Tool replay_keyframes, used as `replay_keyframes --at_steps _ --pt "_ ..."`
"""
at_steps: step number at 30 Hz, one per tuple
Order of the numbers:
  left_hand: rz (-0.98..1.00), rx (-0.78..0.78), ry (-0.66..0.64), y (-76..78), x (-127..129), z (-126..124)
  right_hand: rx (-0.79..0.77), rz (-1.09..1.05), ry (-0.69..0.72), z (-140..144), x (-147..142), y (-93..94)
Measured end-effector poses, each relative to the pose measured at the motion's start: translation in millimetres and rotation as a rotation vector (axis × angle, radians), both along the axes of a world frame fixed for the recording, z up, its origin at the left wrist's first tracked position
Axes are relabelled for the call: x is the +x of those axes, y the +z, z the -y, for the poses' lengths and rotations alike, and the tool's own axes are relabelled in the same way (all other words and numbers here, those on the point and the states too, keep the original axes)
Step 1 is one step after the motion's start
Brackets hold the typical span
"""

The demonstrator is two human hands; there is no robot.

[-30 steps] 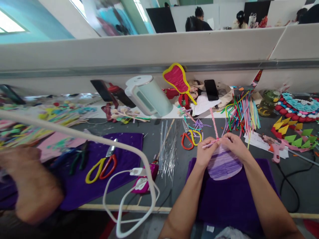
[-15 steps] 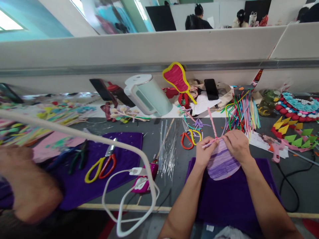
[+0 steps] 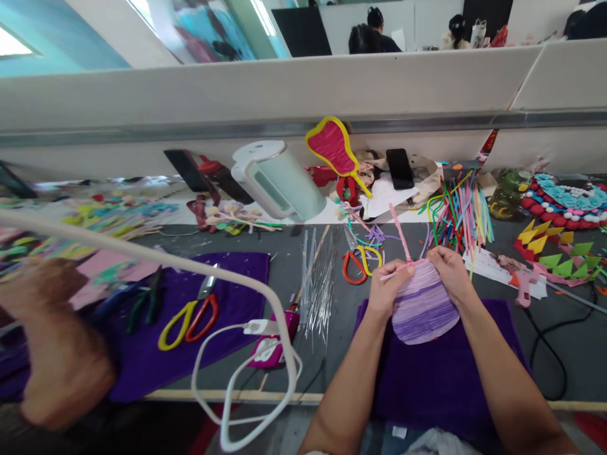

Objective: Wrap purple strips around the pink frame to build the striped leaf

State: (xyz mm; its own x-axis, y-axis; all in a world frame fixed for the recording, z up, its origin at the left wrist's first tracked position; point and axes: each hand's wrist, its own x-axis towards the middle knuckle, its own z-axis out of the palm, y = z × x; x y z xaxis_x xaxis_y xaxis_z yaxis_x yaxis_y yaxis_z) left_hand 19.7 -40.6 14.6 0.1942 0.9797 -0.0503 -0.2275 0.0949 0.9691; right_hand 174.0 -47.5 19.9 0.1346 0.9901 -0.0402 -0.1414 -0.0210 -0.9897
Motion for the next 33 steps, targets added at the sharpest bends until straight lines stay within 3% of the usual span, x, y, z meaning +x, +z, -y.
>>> replay_keyframes --at_steps 2,4,10,13,16,20,30,33 --pt "-0.002 0.006 -0.008 0.0 0 0 -0.060 -0.074 0.036 -1 0 -1.5" --pt "-0.031 0.013 0.005 -0.7 1 -1 -0.047 0.006 0.000 -1 1 -2.6" --pt "-0.115 0.042 0.056 -5.2 1 -3 0.239 0.674 -0.280 7 -2 -0.5" --pt "-0.125 0.055 0.059 -5.7 1 -4 0.383 0.879 -0.254 10 -4 0.4" --pt "-0.130 0.052 0.080 -4.6 1 -3 0.398 0.918 -0.198 10 -4 0.4" --pt "-0.104 0.022 0.085 -2.7 1 -2 0.330 0.743 -0.075 7 1 2.2" --pt "-0.067 0.035 -0.033 0.7 -1 -1 -0.096 -0.186 0.305 6 12 8.3" --pt "-0.097 0.097 -0.057 1.0 -1 -1 -0.204 -0.366 0.376 7 14 7.1"
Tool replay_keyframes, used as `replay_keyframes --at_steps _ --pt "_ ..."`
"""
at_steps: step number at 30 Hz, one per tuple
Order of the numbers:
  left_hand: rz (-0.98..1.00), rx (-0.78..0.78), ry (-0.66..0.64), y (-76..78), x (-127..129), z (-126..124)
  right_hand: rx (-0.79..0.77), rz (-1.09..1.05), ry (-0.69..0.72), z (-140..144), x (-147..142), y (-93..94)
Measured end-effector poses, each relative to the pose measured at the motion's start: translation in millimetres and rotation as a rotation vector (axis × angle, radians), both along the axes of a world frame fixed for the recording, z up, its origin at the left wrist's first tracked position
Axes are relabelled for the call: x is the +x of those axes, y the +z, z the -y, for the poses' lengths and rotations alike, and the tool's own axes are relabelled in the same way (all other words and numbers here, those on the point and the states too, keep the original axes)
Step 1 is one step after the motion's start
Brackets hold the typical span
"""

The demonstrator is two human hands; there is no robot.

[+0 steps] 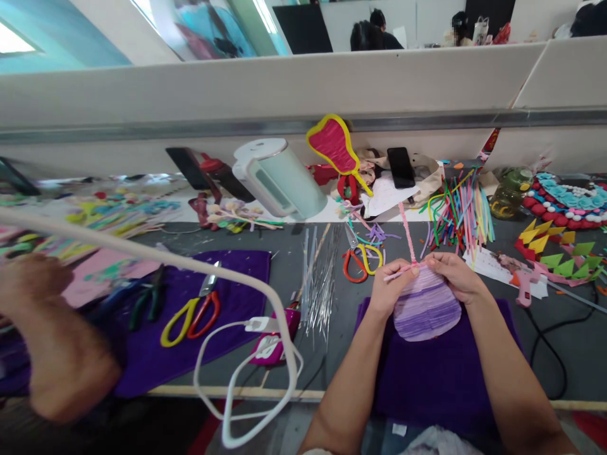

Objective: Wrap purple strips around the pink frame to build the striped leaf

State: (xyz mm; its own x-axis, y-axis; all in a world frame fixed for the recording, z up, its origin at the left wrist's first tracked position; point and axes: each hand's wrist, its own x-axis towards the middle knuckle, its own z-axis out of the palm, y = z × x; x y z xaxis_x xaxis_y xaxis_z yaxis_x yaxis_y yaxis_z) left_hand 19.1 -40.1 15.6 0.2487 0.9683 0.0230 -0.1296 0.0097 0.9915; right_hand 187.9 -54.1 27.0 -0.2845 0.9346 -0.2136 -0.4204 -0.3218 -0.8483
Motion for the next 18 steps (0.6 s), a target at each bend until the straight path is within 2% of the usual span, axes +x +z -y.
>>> replay_keyframes --at_steps 6,15,18 --pt "-0.075 0.065 0.030 -1.5 0.0 -0.2 -0.069 -0.092 0.057 -0.7 2.4 -0.4" --pt "-0.125 0.125 0.051 -2.8 1.8 0.5 -0.098 -0.083 0.048 -2.5 -0.4 -2.6" --pt "-0.138 0.115 0.057 -2.8 1.5 0.1 -0.089 -0.054 0.000 -1.4 -4.1 0.4"
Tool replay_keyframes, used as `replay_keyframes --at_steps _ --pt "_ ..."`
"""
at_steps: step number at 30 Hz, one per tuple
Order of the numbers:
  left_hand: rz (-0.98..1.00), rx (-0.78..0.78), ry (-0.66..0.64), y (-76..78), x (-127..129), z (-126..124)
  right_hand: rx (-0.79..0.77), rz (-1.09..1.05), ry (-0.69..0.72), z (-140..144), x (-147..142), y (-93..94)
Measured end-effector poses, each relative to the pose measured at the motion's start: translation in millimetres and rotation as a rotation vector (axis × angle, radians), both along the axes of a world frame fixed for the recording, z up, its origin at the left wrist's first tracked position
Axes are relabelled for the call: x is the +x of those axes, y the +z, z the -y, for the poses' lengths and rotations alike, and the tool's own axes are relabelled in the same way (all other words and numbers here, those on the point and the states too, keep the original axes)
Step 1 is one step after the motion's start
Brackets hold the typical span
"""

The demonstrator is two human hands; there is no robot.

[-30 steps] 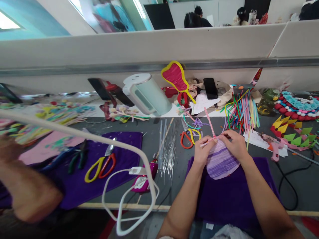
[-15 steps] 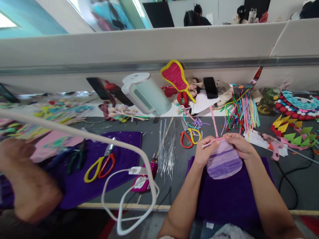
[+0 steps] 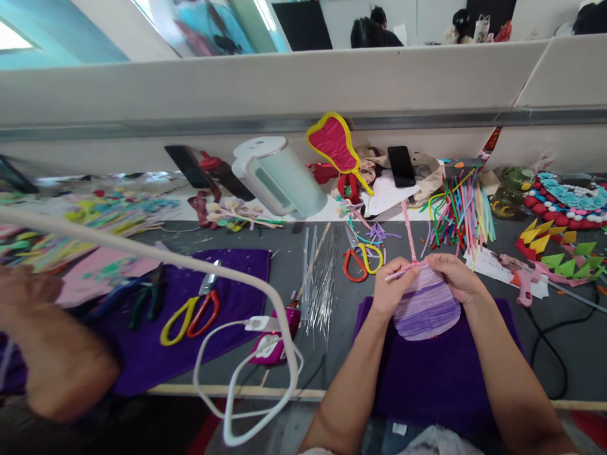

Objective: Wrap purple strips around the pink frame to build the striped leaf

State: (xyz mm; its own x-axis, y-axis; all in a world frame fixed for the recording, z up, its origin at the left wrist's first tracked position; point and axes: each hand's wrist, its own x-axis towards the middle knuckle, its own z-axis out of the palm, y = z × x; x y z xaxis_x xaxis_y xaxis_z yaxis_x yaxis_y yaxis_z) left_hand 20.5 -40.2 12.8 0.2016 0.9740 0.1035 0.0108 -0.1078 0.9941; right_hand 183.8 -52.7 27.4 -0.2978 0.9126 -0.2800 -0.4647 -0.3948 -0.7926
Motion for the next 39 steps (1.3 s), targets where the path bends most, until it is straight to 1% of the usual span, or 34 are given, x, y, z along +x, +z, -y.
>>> replay_keyframes --at_steps 3,6,12,16,20,22,24,26,28,31,33,34,36,39 --pt "-0.001 -0.018 0.019 0.5 0 0 0.059 0.073 -0.055 2 -4 4.6" --pt "-0.008 -0.028 0.027 2.0 0 1 0.161 0.227 -0.081 4 -7 6.4" --pt "-0.005 -0.021 0.031 4.9 1 3 0.487 0.620 -0.178 1 -2 3.3" --pt "-0.010 -0.009 0.036 3.4 2 2 0.704 0.936 -0.238 2 3 6.8" --pt "-0.035 0.003 0.058 -0.1 1 0 0.822 1.194 -0.291 5 3 9.8" --pt "-0.040 0.000 0.057 -1.2 1 -1 0.842 1.234 -0.288 5 4 9.7" --pt "-0.030 -0.017 0.046 -1.0 1 -1 0.809 1.172 -0.267 4 6 8.7" --pt "-0.009 -0.036 0.029 0.5 1 0 0.697 1.013 -0.244 3 9 7.1" --pt "0.010 -0.050 0.006 3.0 1 1 0.508 0.774 -0.201 3 11 5.6" --pt "0.031 -0.055 -0.033 6.2 1 2 0.215 0.402 -0.095 2 12 5.0" --pt "0.047 -0.059 -0.049 7.1 1 2 0.094 0.253 -0.054 2 10 5.8" --pt "0.058 -0.068 -0.049 7.0 1 2 0.065 0.215 -0.052 2 9 6.4" --pt "0.093 -0.111 -0.036 6.1 2 2 0.058 0.196 -0.070 2 7 7.2" --pt "0.172 -0.191 -0.018 3.1 1 0 0.138 0.264 -0.130 1 8 7.3"
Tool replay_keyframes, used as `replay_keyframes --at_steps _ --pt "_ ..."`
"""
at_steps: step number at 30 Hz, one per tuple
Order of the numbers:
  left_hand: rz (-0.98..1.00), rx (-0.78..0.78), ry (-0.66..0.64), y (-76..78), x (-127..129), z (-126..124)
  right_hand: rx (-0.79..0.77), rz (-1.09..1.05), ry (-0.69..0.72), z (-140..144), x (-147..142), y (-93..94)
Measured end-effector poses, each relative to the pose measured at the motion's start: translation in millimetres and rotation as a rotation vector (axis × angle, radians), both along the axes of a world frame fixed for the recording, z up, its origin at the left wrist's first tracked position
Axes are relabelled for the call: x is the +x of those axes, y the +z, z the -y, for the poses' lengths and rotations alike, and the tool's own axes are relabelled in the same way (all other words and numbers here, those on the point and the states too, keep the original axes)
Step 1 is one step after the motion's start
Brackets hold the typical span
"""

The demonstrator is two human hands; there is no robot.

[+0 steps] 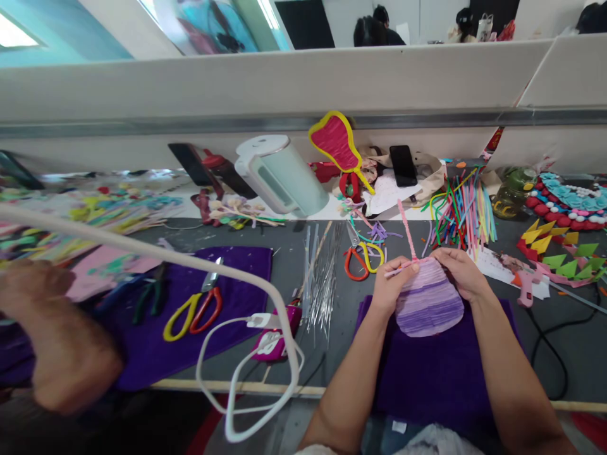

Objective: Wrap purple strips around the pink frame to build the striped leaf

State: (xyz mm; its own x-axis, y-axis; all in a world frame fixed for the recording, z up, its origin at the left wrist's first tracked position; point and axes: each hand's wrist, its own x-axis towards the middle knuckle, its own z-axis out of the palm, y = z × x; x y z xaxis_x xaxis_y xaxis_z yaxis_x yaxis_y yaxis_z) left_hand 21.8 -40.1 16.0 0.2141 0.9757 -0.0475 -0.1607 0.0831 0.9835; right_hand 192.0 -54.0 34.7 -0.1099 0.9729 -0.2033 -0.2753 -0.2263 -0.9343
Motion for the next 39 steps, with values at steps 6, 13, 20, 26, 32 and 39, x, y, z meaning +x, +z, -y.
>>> replay_keyframes --at_steps 6,13,20,26,32,39 --pt "0.028 -0.053 0.017 -7.6 -1 -5 0.145 0.169 -0.013 -3 5 -7.0" --pt "0.234 -0.185 0.147 -12.6 3 -11 0.147 0.173 -0.179 -8 3 -15.4" --pt "0.365 -0.348 0.149 -15.3 1 -15 0.107 0.095 -0.169 -11 2 -18.8" --pt "0.447 -0.407 0.049 -15.6 2 -16 0.098 0.087 -0.189 -12 2 -19.9" --pt "0.496 -0.322 0.174 -16.8 3 -17 0.154 0.107 -0.242 -12 -1 -17.7" --pt "0.520 -0.390 0.111 -14.7 -3 -20 0.193 0.171 -0.241 -11 -3 -14.7"
